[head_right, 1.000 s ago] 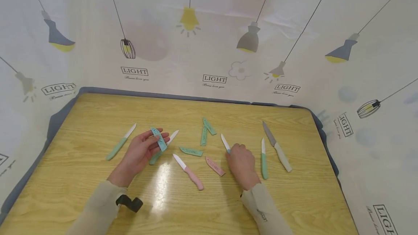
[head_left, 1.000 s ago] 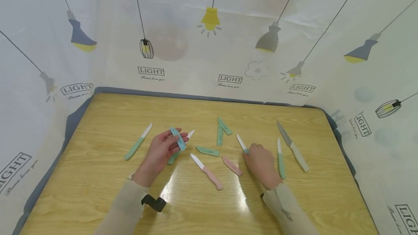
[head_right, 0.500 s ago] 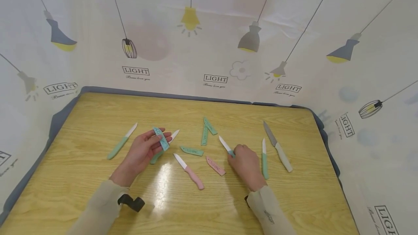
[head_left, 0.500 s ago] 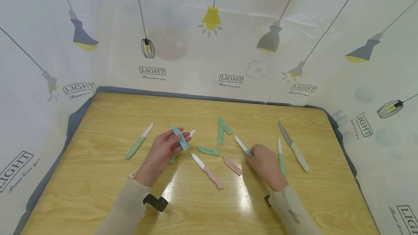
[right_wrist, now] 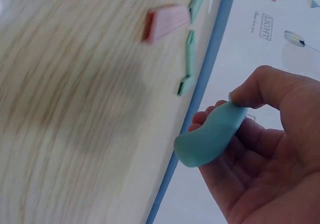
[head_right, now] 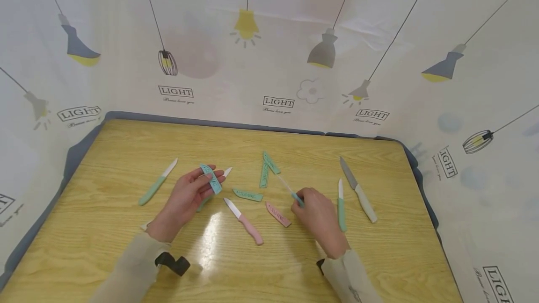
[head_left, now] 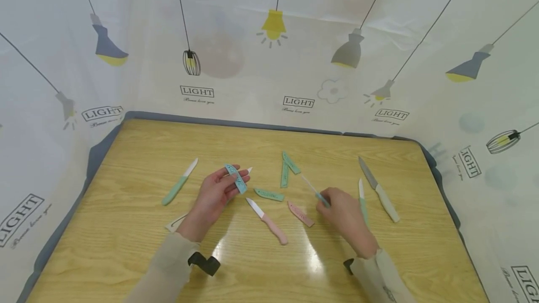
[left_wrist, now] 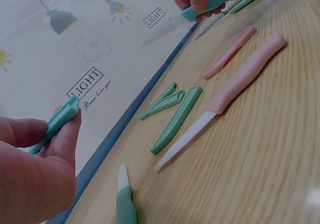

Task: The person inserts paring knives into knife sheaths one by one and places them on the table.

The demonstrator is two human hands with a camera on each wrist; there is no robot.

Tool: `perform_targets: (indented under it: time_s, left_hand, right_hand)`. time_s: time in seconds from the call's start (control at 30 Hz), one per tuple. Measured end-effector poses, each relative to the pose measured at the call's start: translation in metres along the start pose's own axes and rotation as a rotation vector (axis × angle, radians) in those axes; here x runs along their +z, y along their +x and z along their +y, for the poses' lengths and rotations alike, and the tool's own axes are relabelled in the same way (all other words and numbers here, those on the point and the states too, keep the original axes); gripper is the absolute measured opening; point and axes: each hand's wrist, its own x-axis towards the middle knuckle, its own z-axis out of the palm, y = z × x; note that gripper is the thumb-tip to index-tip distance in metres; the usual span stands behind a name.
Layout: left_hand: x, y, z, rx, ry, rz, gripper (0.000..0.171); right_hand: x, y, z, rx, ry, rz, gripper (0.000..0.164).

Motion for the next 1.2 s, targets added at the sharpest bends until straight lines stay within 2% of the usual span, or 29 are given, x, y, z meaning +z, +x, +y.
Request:
perform_targets:
  time_s: [0.17, 0.37, 0.63, 0.83, 1.0, 1.2]
  left_hand:
    - [0.004, -0.001, -0.003, 0.002, -0.029, 0.026, 0.047]
    - [0.009, -0.002, -0.005, 0.026, -0.058, 0.059, 0.045]
    - [0.016, -0.003, -0.008, 0.045, -0.102, 0.088, 0.034]
    - [0.021, -0.005, -0.01, 0.055, -0.117, 0.085, 0.031]
    - [0.024, -0.006, -0.011, 0.072, -0.147, 0.088, 0.028]
    - [0.026, -0.007, -0.013, 0.084, -0.156, 0.1, 0.027]
  right_hand:
    - [-0.002, -0.008, -0.011, -0.052, 0.05, 0.005, 0.024]
    - [0.0, -0.015, -0.025, -0.101, 0.166, 0.023, 0.017]
    - [0.008, -0.015, -0.039, -0.203, 0.306, -0.023, 0.017]
    - [0.012, -0.014, -0.046, -0.268, 0.354, -0.065, 0.019]
    - [0.014, -0.014, -0.051, -0.288, 0.38, -0.091, 0.025]
    - [0.017, -0.013, -0.053, -0.271, 0.401, -0.138, 0.024]
